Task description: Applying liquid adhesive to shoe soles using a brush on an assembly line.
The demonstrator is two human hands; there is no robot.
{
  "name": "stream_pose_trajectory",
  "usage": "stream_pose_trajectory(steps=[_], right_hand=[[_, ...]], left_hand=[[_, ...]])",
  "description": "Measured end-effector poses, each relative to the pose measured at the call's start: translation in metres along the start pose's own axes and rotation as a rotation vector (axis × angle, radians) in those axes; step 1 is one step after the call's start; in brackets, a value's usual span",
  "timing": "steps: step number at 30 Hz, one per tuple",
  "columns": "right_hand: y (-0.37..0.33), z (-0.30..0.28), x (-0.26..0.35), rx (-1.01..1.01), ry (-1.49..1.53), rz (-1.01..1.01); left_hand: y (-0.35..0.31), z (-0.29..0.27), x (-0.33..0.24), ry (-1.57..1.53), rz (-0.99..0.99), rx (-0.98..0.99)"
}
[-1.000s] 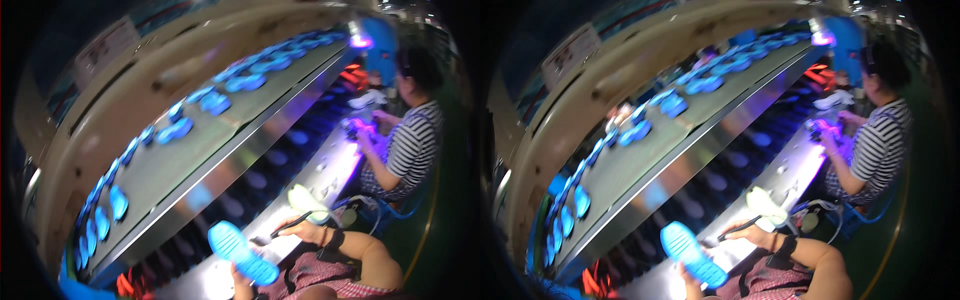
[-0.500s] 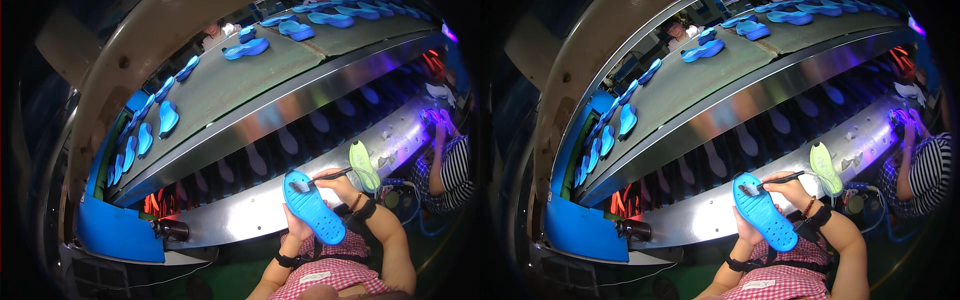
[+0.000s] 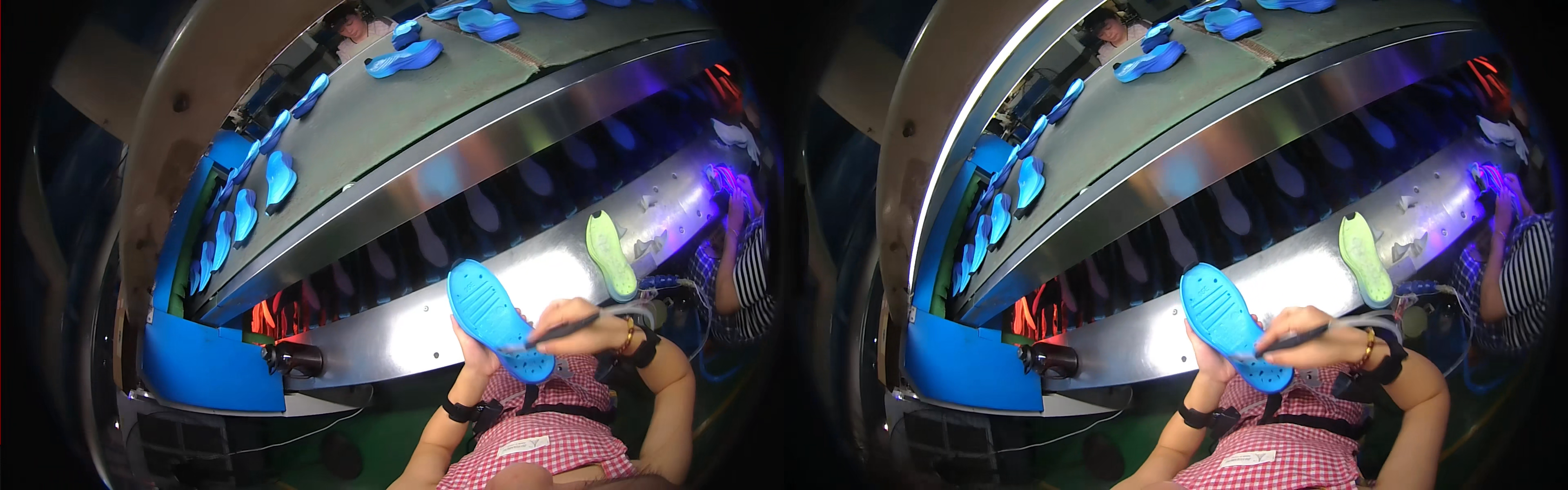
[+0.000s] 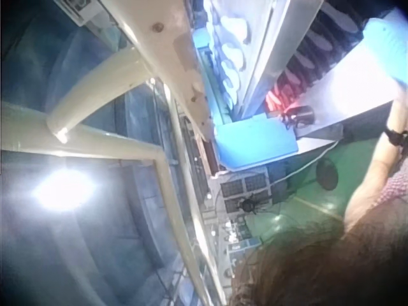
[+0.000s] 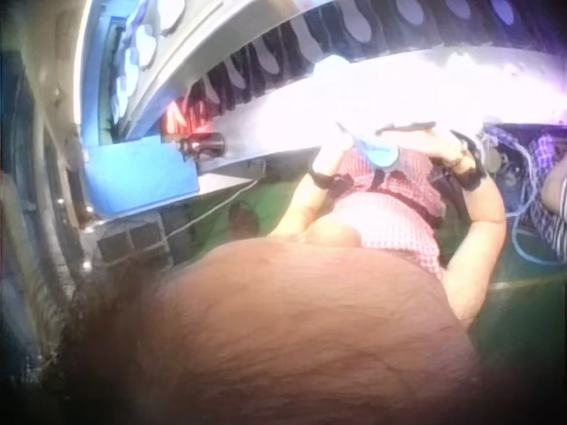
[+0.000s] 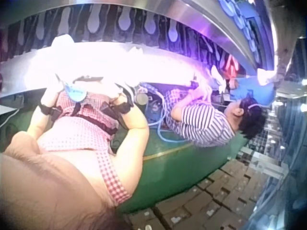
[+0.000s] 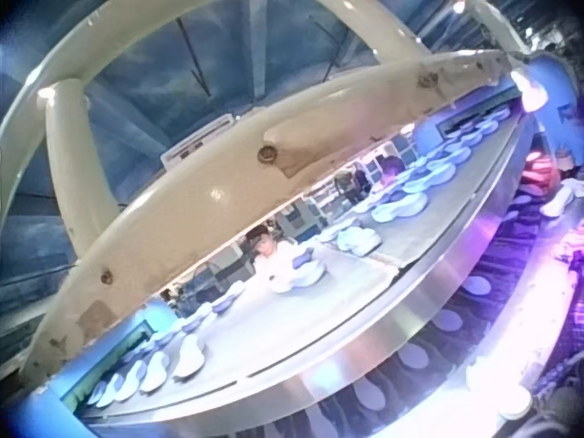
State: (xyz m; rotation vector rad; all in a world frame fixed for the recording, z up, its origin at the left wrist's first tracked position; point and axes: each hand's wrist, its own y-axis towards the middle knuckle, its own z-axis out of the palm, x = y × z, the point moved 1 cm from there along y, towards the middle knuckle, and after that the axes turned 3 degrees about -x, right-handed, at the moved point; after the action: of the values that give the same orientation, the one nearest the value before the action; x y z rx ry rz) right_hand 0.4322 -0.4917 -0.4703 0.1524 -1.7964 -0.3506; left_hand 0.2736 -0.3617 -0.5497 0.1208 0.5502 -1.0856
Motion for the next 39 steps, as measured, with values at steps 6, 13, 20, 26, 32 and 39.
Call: stream_pose_trajectory(steps=[6, 13, 20, 26, 32, 39], right_hand=[[0.018, 0.005, 0.003, -0.084, 0.001, 0.038], [0.006, 0.004, 0.003, -0.106, 0.003, 0.074], [0.005, 0.000, 0.005, -0.202, -0.064, -0.082], [-0.004, 0.006, 0.005, 0.135, 0.172, -0.250], [-0.008, 0.001, -0.001, 0.086, -0.044, -0.132], [-0.010, -0.001, -0.009, -0.061, 0.076, -0.001]], left_hand=[[0.006, 0.016, 0.020, -0.071, 0.074, -0.161], [0.001, 0.022, 0.006, -0.147, 0.121, -0.073], [0.008, 0.028, -0.008, -0.006, 0.394, -0.192], [0.005, 0.038, -0.029, -0.048, 0.576, -0.161], [0.004, 0.047, -0.039, -0.024, 0.570, -0.135], [0.001, 0.046, -0.042, 0.071, 0.568, -0.121]])
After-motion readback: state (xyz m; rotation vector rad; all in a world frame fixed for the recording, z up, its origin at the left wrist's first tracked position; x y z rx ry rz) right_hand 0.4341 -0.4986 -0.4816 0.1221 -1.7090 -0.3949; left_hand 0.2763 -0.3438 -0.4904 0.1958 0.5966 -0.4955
